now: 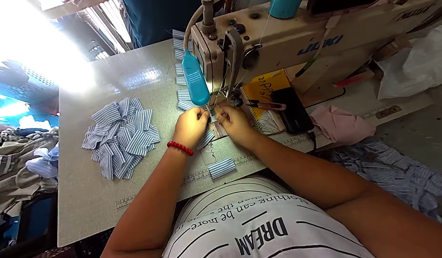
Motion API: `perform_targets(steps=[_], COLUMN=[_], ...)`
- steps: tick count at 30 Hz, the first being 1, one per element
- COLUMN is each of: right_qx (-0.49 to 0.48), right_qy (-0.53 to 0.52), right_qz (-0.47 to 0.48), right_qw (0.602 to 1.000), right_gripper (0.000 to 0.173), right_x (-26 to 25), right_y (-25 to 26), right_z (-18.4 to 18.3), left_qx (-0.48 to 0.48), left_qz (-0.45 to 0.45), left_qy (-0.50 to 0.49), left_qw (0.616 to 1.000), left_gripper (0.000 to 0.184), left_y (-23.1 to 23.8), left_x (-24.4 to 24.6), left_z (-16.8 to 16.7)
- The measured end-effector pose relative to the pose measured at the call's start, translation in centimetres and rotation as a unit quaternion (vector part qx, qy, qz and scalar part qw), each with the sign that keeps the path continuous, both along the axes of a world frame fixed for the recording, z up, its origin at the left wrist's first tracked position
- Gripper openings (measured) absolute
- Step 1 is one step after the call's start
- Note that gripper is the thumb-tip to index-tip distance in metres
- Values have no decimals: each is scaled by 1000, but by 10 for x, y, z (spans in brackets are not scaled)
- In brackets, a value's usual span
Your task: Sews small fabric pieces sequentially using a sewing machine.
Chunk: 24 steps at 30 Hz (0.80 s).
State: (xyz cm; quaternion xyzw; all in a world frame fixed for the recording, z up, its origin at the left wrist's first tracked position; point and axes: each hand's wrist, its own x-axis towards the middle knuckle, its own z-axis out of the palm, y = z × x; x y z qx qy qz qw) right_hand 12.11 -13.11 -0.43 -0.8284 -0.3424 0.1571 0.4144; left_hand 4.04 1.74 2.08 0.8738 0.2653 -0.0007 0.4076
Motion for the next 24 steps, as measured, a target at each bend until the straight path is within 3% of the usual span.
perform_targets(steps=[3, 6, 11, 15, 20, 24], right_qx=[30, 36, 24, -19, -77, -46], right_qy=[-3, 32, -75, -195, -226, -245], right_qz=[30, 72, 77, 51, 79, 88], right_qw=[999, 996, 994, 979, 968, 964], right_gripper=[11, 10, 9, 34, 30, 30], right_x=[-20, -37, -29, -6, -4, -7], right_y=[-13, -18, -23, -18, -15, -19], right_z=[2, 3, -3, -6, -7, -12], left_qx=[-19, -3, 64, 132, 107, 115], left_qz=[-11, -57, -86, -120, -75, -72], left_qy=[60, 100, 71, 9, 5, 13], left_qw=[998, 993, 992, 984, 991, 991], left_gripper=[40, 32, 16, 18, 14, 14], left_y=[6, 7, 1, -4, 3, 11], left_x=[14, 21, 11, -2, -1, 5], left_z=[1, 2, 0, -8, -6, -7])
